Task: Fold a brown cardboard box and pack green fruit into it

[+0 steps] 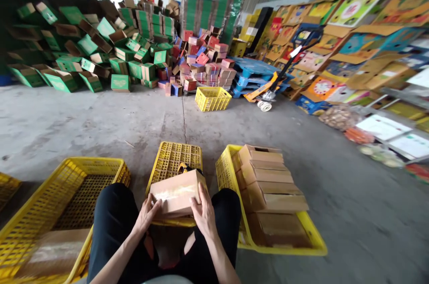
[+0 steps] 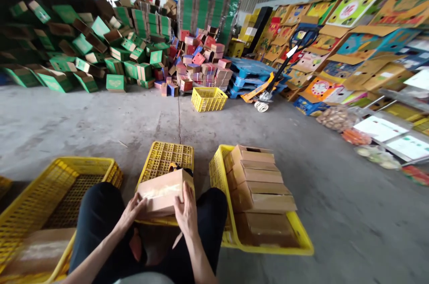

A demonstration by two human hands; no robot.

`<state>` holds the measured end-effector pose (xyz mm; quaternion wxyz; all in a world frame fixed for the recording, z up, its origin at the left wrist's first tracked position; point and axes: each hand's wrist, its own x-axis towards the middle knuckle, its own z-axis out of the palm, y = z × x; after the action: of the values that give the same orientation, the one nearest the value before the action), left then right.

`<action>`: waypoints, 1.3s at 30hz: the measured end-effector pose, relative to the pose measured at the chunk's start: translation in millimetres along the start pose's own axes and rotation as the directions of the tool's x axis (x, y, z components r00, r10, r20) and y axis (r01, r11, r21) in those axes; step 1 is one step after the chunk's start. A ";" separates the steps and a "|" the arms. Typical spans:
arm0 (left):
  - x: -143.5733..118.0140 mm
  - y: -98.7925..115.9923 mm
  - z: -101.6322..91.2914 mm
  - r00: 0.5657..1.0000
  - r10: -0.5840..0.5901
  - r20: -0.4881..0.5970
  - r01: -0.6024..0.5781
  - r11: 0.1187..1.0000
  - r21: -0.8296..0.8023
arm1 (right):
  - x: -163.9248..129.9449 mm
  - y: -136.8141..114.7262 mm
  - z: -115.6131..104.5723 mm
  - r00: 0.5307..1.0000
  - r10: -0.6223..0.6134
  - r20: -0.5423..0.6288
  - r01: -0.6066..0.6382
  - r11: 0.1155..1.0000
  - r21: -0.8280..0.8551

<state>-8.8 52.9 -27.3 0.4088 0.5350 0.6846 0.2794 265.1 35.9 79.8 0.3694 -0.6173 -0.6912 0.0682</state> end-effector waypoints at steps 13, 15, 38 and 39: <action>-7.6 30.7 24.3 0.986 0.088 0.139 -0.036 0.939 -0.342 | 7.3 -64.4 -17.6 0.954 -0.251 0.163 0.284 0.932 -0.227; -11.1 45.2 7.5 0.986 0.135 0.096 -0.088 0.919 -0.385 | 2.2 -77.3 -3.4 0.948 -0.248 0.197 0.287 0.936 -0.204; -48.8 88.1 -72.9 0.670 0.738 0.078 -0.713 0.611 0.346 | -4.8 -84.7 -2.8 0.899 -0.371 0.234 0.385 0.923 -0.013; -43.9 87.7 -73.4 0.680 0.731 0.057 -0.700 0.624 0.349 | -4.9 -85.1 -2.4 0.897 -0.375 0.233 0.388 0.921 -0.011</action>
<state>-23.5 38.5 93.5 0.1329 0.8119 0.4705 0.3191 198.0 11.1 126.2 0.2767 -0.4684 -0.8379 0.0442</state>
